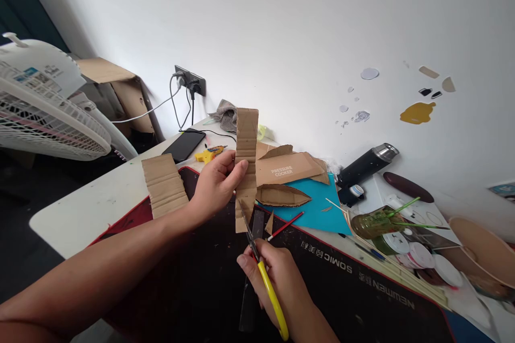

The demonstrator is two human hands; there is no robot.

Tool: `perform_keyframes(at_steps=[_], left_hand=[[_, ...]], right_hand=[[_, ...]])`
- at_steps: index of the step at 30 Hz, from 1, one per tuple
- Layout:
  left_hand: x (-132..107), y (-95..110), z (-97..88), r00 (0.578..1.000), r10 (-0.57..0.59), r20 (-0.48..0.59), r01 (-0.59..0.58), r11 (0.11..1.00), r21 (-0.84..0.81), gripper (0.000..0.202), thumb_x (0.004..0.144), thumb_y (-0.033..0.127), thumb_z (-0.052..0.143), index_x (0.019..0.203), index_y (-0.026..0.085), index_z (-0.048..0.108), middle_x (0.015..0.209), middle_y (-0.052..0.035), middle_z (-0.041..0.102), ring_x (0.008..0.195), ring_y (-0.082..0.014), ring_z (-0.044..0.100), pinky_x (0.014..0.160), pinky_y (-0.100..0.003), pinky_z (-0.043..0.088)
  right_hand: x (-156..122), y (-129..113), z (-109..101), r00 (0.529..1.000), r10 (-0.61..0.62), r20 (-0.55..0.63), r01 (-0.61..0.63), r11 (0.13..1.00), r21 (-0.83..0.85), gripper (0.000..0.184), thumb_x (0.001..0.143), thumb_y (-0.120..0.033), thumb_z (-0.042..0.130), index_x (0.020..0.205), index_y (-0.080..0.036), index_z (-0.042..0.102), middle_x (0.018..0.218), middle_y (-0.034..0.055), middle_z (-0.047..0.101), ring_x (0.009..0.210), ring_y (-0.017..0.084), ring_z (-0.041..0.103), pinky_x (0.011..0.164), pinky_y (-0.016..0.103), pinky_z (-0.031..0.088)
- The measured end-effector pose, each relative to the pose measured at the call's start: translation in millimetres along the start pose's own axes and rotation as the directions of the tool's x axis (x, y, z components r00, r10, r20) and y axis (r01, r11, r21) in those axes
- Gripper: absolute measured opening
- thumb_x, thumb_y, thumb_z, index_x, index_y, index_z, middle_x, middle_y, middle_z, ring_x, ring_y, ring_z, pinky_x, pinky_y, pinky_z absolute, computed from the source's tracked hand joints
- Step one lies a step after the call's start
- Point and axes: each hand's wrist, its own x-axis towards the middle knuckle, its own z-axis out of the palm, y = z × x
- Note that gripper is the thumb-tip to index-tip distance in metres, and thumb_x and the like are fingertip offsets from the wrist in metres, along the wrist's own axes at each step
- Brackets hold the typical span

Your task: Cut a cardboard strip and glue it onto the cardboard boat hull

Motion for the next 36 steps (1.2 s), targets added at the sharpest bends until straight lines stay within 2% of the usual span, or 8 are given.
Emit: perform_keyframes(at_steps=[5, 12, 16, 20, 27, 32, 36], left_hand=[[0.4, -0.8, 0.0, 1.0, 0.012, 0.019, -0.012, 1.0, 0.008, 0.032, 0.102, 0.05, 0.067, 0.087, 0.023, 0.06, 0.075, 0.0004, 0.058, 0.071, -0.018, 0.057, 0.06, -0.027, 0.045], [0.4, -1.7, -1.6, 0.999, 0.012, 0.039, -0.013, 1.0, 0.027, 0.032, 0.102, 0.052, 0.067, 0.093, 0.022, 0.065, 0.08, -0.0015, 0.065, 0.076, -0.0198, 0.063, 0.063, -0.027, 0.05], [0.6, -1.7, -1.8, 0.999, -0.002, 0.042, 0.001, 1.0, 0.019, 0.035, 0.102, 0.054, 0.068, 0.092, 0.022, 0.065, 0.079, -0.0017, 0.066, 0.076, -0.0201, 0.066, 0.063, -0.027, 0.051], [0.8, 0.1, -1.1, 0.998, -0.016, 0.057, 0.018, 0.999, -0.032, 0.037, 0.101, 0.058, 0.07, 0.099, 0.021, 0.069, 0.087, -0.0041, 0.073, 0.079, -0.021, 0.069, 0.067, -0.029, 0.056], [0.9, 0.0, -2.3, 0.998, -0.019, 0.057, 0.021, 0.999, -0.027, 0.036, 0.101, 0.057, 0.07, 0.096, 0.021, 0.068, 0.083, -0.0027, 0.07, 0.075, -0.0199, 0.066, 0.067, -0.029, 0.056], [1.7, 1.5, -2.7, 0.998, -0.021, 0.06, 0.022, 1.0, -0.022, 0.034, 0.101, 0.056, 0.07, 0.096, 0.022, 0.068, 0.08, -0.0013, 0.067, 0.072, -0.0191, 0.064, 0.067, -0.03, 0.055], [2.4, 1.2, -2.7, 0.999, -0.018, 0.039, 0.019, 1.0, -0.017, 0.036, 0.098, 0.057, 0.073, 0.089, 0.023, 0.066, 0.075, -0.001, 0.065, 0.072, -0.0202, 0.064, 0.063, -0.029, 0.053]], right_hand=[[1.1, -1.6, 3.0, 0.998, -0.008, -0.061, 0.003, 0.996, -0.093, 0.036, 0.104, -0.053, 0.063, 0.083, -0.023, 0.06, 0.061, -0.0035, 0.051, 0.052, 0.013, 0.048, 0.052, 0.024, 0.033], [2.5, -0.3, 4.1, 0.996, -0.032, -0.086, 0.015, 0.982, -0.191, 0.034, 0.105, -0.048, 0.059, 0.081, -0.024, 0.059, 0.061, -0.0006, 0.057, 0.054, 0.015, 0.053, 0.052, 0.025, 0.031], [3.6, 5.5, 5.1, 0.995, -0.032, -0.097, 0.011, 0.977, -0.213, 0.034, 0.105, -0.051, 0.058, 0.082, -0.025, 0.06, 0.061, 0.0009, 0.058, 0.054, 0.017, 0.057, 0.052, 0.026, 0.033], [5.7, 12.5, 6.3, 0.992, -0.037, -0.123, 0.005, 0.967, -0.255, 0.035, 0.104, -0.052, 0.057, 0.084, -0.025, 0.063, 0.062, 0.0029, 0.062, 0.055, 0.019, 0.06, 0.052, 0.027, 0.035], [5.1, 3.7, -0.3, 0.997, -0.022, -0.068, 0.009, 0.98, -0.198, 0.028, 0.101, -0.049, 0.065, 0.087, -0.024, 0.065, 0.069, 0.002, 0.068, 0.063, 0.019, 0.066, 0.06, 0.026, 0.041], [2.6, -2.9, -8.4, 0.999, -0.04, 0.008, 0.041, 0.989, -0.139, 0.03, 0.101, -0.05, 0.07, 0.089, -0.022, 0.066, 0.075, 0.0007, 0.067, 0.064, 0.015, 0.06, 0.063, 0.025, 0.043], [1.1, 2.5, -11.2, 0.998, -0.044, 0.042, 0.048, 0.994, -0.096, 0.046, 0.094, -0.065, 0.079, 0.101, -0.021, 0.071, 0.066, -0.0047, 0.055, 0.057, 0.013, 0.047, 0.055, 0.024, 0.035]])
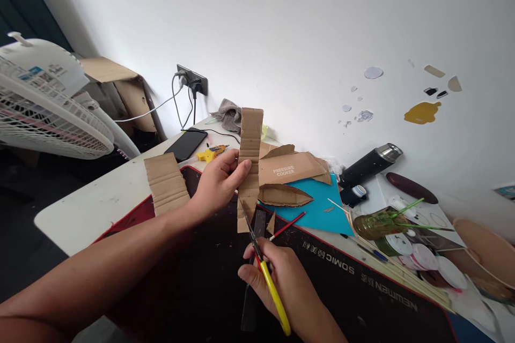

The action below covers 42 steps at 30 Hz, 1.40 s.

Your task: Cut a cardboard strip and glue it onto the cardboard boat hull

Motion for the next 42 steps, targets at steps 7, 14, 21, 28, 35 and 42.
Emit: perform_keyframes(at_steps=[7, 14, 21, 28, 35, 42], left_hand=[[-0.6, -1.7, -0.3, 1.0, 0.01, -0.016, -0.01, 1.0, 0.01, 0.037, 0.096, 0.059, 0.075, 0.091, 0.024, 0.068, 0.077, -0.0022, 0.068, 0.075, -0.0219, 0.067, 0.062, -0.03, 0.053], [-1.2, 5.5, -0.2, 1.0, 0.016, 0.024, -0.016, 1.0, -0.02, 0.04, 0.099, 0.061, 0.073, 0.096, 0.022, 0.07, 0.082, -0.0031, 0.071, 0.076, -0.021, 0.068, 0.065, -0.03, 0.055], [-1.0, 9.1, 1.6, 0.999, -0.029, 0.03, 0.032, 0.995, -0.096, 0.043, 0.096, 0.064, 0.076, 0.096, 0.021, 0.07, 0.082, -0.0035, 0.072, 0.074, -0.0205, 0.066, 0.063, -0.029, 0.055], [-0.5, 3.1, -0.1, 1.0, -0.011, 0.015, 0.011, 0.999, -0.04, 0.04, 0.097, 0.061, 0.074, 0.099, 0.021, 0.073, 0.077, -0.0024, 0.07, 0.072, -0.021, 0.066, 0.061, -0.029, 0.053], [-0.2, -3.5, 0.4, 1.0, 0.021, -0.009, -0.021, 1.0, 0.006, 0.036, 0.099, 0.058, 0.072, 0.094, 0.023, 0.072, 0.075, -0.0024, 0.069, 0.073, -0.0223, 0.068, 0.061, -0.03, 0.054], [-1.7, -5.1, 0.1, 1.0, 0.021, -0.013, -0.021, 1.0, 0.004, 0.033, 0.099, 0.056, 0.072, 0.094, 0.023, 0.071, 0.076, -0.0025, 0.069, 0.075, -0.0229, 0.068, 0.064, -0.031, 0.055]], right_hand=[[-0.9, 1.5, -0.8, 0.995, 0.042, 0.091, -0.055, 0.987, 0.151, 0.072, 0.075, -0.082, 0.09, 0.107, -0.021, 0.07, 0.073, 0.0006, 0.073, 0.063, 0.019, 0.07, 0.061, 0.025, 0.051], [-1.7, -3.2, -5.5, 0.988, 0.103, 0.118, -0.122, 0.979, 0.162, 0.083, 0.058, -0.077, 0.103, 0.112, -0.022, 0.073, 0.095, 0.008, 0.084, 0.086, 0.029, 0.083, 0.078, 0.032, 0.063], [-3.4, -10.0, -9.7, 0.988, 0.08, 0.135, -0.105, 0.977, 0.188, 0.086, 0.055, -0.079, 0.103, 0.113, -0.023, 0.074, 0.101, 0.0107, 0.084, 0.098, 0.032, 0.082, 0.084, 0.034, 0.063], [-0.4, -3.9, -3.5, 0.989, 0.082, 0.12, -0.103, 0.978, 0.179, 0.083, 0.062, -0.083, 0.098, 0.11, -0.021, 0.071, 0.084, 0.0047, 0.079, 0.071, 0.023, 0.075, 0.067, 0.028, 0.054], [0.2, 3.7, 3.3, 0.997, 0.024, 0.071, -0.036, 0.983, 0.182, 0.077, 0.073, -0.087, 0.089, 0.106, -0.019, 0.072, 0.073, -0.0003, 0.068, 0.061, 0.016, 0.063, 0.058, 0.024, 0.045], [0.3, 2.6, 6.1, 0.998, 0.044, 0.043, -0.051, 0.982, 0.181, 0.075, 0.078, -0.09, 0.081, 0.105, -0.02, 0.072, 0.067, -0.0028, 0.06, 0.052, 0.014, 0.057, 0.051, 0.024, 0.042]])
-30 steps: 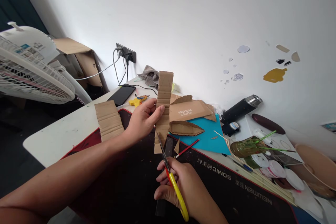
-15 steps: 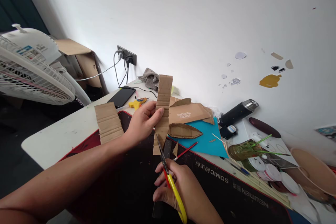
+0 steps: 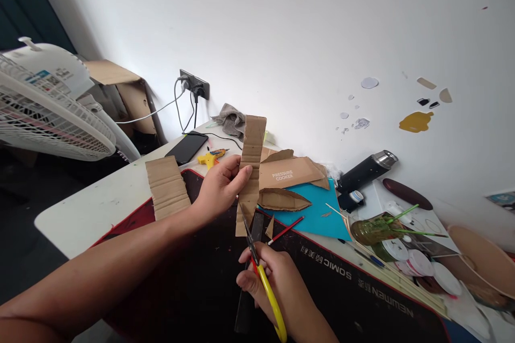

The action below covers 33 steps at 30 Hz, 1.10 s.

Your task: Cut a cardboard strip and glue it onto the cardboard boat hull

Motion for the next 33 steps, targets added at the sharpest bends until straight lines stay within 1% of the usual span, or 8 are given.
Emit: perform_keyframes(at_steps=[5, 9, 11, 17, 21, 26, 30, 33], left_hand=[[1.2, 2.5, 1.6, 1.0, -0.015, 0.028, 0.016, 0.999, -0.03, 0.036, 0.098, 0.057, 0.074, 0.092, 0.022, 0.069, 0.08, -0.0029, 0.072, 0.072, -0.0208, 0.066, 0.063, -0.03, 0.054], [1.4, 4.5, 2.4, 0.999, -0.031, 0.044, 0.033, 0.998, -0.047, 0.038, 0.096, 0.058, 0.076, 0.097, 0.021, 0.069, 0.086, -0.0037, 0.074, 0.076, -0.0209, 0.067, 0.066, -0.03, 0.055], [1.0, 4.0, 2.0, 0.998, -0.033, 0.048, 0.034, 0.999, -0.03, 0.038, 0.097, 0.058, 0.074, 0.098, 0.02, 0.069, 0.085, -0.0032, 0.073, 0.077, -0.0211, 0.067, 0.066, -0.03, 0.055], [0.7, -0.4, 0.3, 0.999, -0.015, 0.048, 0.014, 1.0, 0.028, 0.035, 0.102, 0.056, 0.067, 0.096, 0.021, 0.068, 0.079, -0.0018, 0.068, 0.072, -0.0195, 0.063, 0.062, -0.028, 0.049], [1.7, -0.8, -0.1, 0.998, -0.005, 0.061, 0.001, 0.998, 0.055, 0.035, 0.103, 0.054, 0.066, 0.094, 0.02, 0.066, 0.075, 0.0004, 0.063, 0.065, -0.0164, 0.056, 0.057, -0.026, 0.044], [4.0, 0.0, -0.1, 0.996, 0.02, 0.081, -0.025, 0.997, 0.07, 0.035, 0.103, 0.053, 0.065, 0.092, 0.02, 0.065, 0.076, -0.0003, 0.065, 0.067, -0.016, 0.057, 0.058, -0.025, 0.045], [5.2, 1.6, 0.3, 0.994, 0.038, 0.098, -0.045, 0.997, 0.07, 0.034, 0.102, 0.052, 0.066, 0.089, 0.02, 0.062, 0.074, 0.0007, 0.065, 0.063, -0.0146, 0.054, 0.055, -0.024, 0.043], [4.8, 2.0, 0.0, 0.996, 0.035, 0.086, -0.044, 0.994, 0.097, 0.035, 0.102, 0.052, 0.066, 0.088, 0.02, 0.062, 0.069, 0.0026, 0.058, 0.06, -0.0134, 0.049, 0.053, -0.023, 0.039]], right_hand=[[0.0, 0.8, 3.1, 1.0, 0.018, -0.026, -0.018, 1.0, -0.004, 0.069, 0.088, -0.089, 0.072, 0.097, -0.021, 0.07, 0.063, -0.0025, 0.059, 0.047, 0.012, 0.052, 0.047, 0.023, 0.037], [0.5, 0.3, 5.2, 0.999, 0.017, -0.034, -0.017, 1.0, -0.013, 0.063, 0.097, -0.084, 0.065, 0.091, -0.021, 0.066, 0.058, -0.0041, 0.054, 0.044, 0.011, 0.049, 0.047, 0.023, 0.034], [0.8, 0.6, 6.3, 0.999, 0.024, -0.043, -0.025, 0.999, -0.026, 0.06, 0.099, -0.081, 0.063, 0.09, -0.022, 0.064, 0.057, -0.0045, 0.053, 0.043, 0.011, 0.048, 0.047, 0.023, 0.034], [0.1, 1.0, 10.0, 0.997, 0.024, -0.077, -0.032, 0.993, -0.11, 0.047, 0.107, -0.067, 0.059, 0.091, -0.023, 0.063, 0.057, -0.0043, 0.054, 0.045, 0.012, 0.048, 0.05, 0.024, 0.036], [0.8, -1.5, 12.3, 0.992, 0.001, -0.127, -0.024, 0.984, -0.177, 0.04, 0.107, -0.058, 0.06, 0.085, -0.024, 0.061, 0.062, -0.0017, 0.057, 0.051, 0.014, 0.051, 0.051, 0.025, 0.033], [3.5, -0.7, 14.9, 0.985, -0.02, -0.171, -0.022, 0.97, -0.241, 0.038, 0.107, -0.052, 0.057, 0.081, -0.024, 0.058, 0.063, -0.0005, 0.057, 0.056, 0.015, 0.055, 0.052, 0.026, 0.03], [4.1, 4.8, 17.3, 0.982, -0.025, -0.185, -0.026, 0.963, -0.269, 0.039, 0.106, -0.051, 0.055, 0.078, -0.024, 0.055, 0.06, -0.0013, 0.053, 0.053, 0.015, 0.051, 0.051, 0.027, 0.028], [4.5, 10.0, 19.3, 0.98, -0.041, -0.196, -0.016, 0.959, -0.284, 0.039, 0.106, -0.051, 0.053, 0.077, -0.025, 0.053, 0.059, -0.0018, 0.05, 0.051, 0.015, 0.047, 0.051, 0.028, 0.026]])
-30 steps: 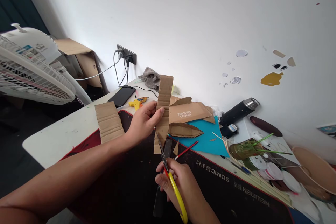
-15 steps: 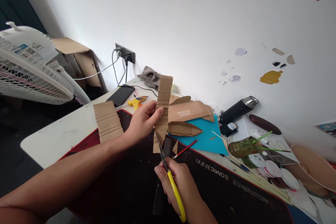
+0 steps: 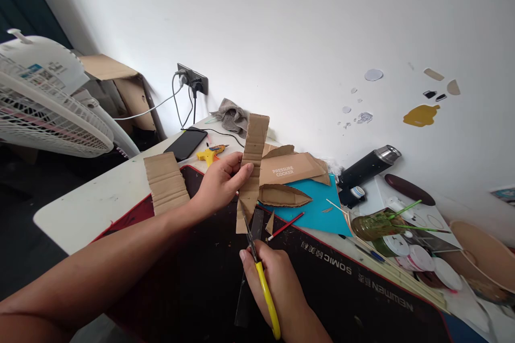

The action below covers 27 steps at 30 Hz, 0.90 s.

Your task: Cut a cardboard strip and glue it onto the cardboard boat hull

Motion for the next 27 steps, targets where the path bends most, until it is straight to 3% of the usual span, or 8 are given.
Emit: perform_keyframes(at_steps=[3, 6, 9, 14, 19, 23, 27], left_hand=[[-0.9, 0.0, -0.2, 1.0, -0.018, -0.016, 0.019, 0.999, 0.026, 0.036, 0.101, 0.052, 0.067, 0.085, 0.02, 0.062, 0.067, 0.0035, 0.052, 0.06, -0.0132, 0.045, 0.052, -0.024, 0.036], [-1.0, 0.5, 0.0, 0.999, -0.045, 0.002, 0.045, 0.999, -0.018, 0.036, 0.1, 0.054, 0.067, 0.091, 0.02, 0.065, 0.073, 0.0005, 0.062, 0.064, -0.0153, 0.053, 0.055, -0.024, 0.042], [-0.2, 0.9, 0.3, 0.998, -0.059, 0.026, 0.061, 0.995, -0.08, 0.038, 0.101, 0.056, 0.067, 0.098, 0.019, 0.068, 0.081, -0.003, 0.071, 0.07, -0.0176, 0.061, 0.059, -0.026, 0.048], [0.1, 0.2, -0.6, 0.999, -0.04, -0.002, 0.04, 0.998, -0.051, 0.038, 0.1, 0.057, 0.068, 0.095, 0.019, 0.068, 0.076, -0.0013, 0.067, 0.064, -0.016, 0.056, 0.056, -0.025, 0.044], [-0.6, 1.7, -2.1, 0.999, -0.05, 0.003, 0.05, 0.996, -0.073, 0.037, 0.101, 0.056, 0.067, 0.1, 0.019, 0.07, 0.085, -0.0038, 0.071, 0.073, -0.0189, 0.063, 0.062, -0.027, 0.05], [-0.7, 3.0, -2.6, 0.999, -0.045, 0.001, 0.045, 0.997, -0.067, 0.037, 0.101, 0.055, 0.067, 0.1, 0.019, 0.071, 0.085, -0.0035, 0.071, 0.072, -0.0182, 0.062, 0.06, -0.027, 0.048], [-1.1, 3.9, -1.5, 0.999, -0.036, -0.003, 0.036, 0.998, -0.045, 0.036, 0.101, 0.056, 0.068, 0.096, 0.02, 0.069, 0.078, -0.001, 0.066, 0.066, -0.0163, 0.057, 0.057, -0.026, 0.045]], right_hand=[[0.7, 3.1, 3.1, 0.999, -0.025, -0.023, 0.025, 1.0, -0.009, 0.039, 0.106, -0.051, 0.051, 0.076, -0.025, 0.051, 0.058, -0.0021, 0.048, 0.05, 0.015, 0.045, 0.051, 0.028, 0.026], [1.6, 2.7, 3.1, 1.0, -0.014, -0.022, 0.014, 1.0, 0.02, 0.038, 0.104, -0.051, 0.054, 0.076, -0.025, 0.053, 0.059, -0.0018, 0.05, 0.051, 0.015, 0.049, 0.051, 0.027, 0.029], [1.3, -1.4, -2.5, 0.999, -0.008, 0.038, 0.005, 0.996, 0.089, 0.036, 0.104, -0.052, 0.059, 0.081, -0.025, 0.059, 0.06, -0.0019, 0.055, 0.052, 0.016, 0.056, 0.052, 0.025, 0.035], [-0.9, -7.0, -16.0, 0.99, -0.019, 0.142, -0.007, 0.983, 0.183, 0.041, 0.106, -0.06, 0.063, 0.089, -0.023, 0.065, 0.062, -0.0008, 0.065, 0.056, 0.016, 0.064, 0.058, 0.024, 0.045], [-0.9, -3.2, -20.9, 0.979, -0.055, 0.195, -0.002, 0.959, 0.284, 0.055, 0.088, -0.072, 0.085, 0.097, -0.021, 0.068, 0.066, -0.0013, 0.067, 0.057, 0.016, 0.063, 0.057, 0.022, 0.045], [-1.4, -4.0, -23.7, 0.972, -0.082, 0.219, -0.002, 0.934, 0.358, 0.067, 0.081, -0.08, 0.087, 0.106, -0.02, 0.068, 0.079, 0.0042, 0.077, 0.07, 0.021, 0.074, 0.067, 0.025, 0.054], [-2.1, -7.6, -25.2, 0.973, -0.064, 0.221, -0.01, 0.948, 0.319, 0.065, 0.085, -0.08, 0.083, 0.103, -0.02, 0.067, 0.071, -0.0006, 0.069, 0.06, 0.016, 0.064, 0.059, 0.023, 0.046]])
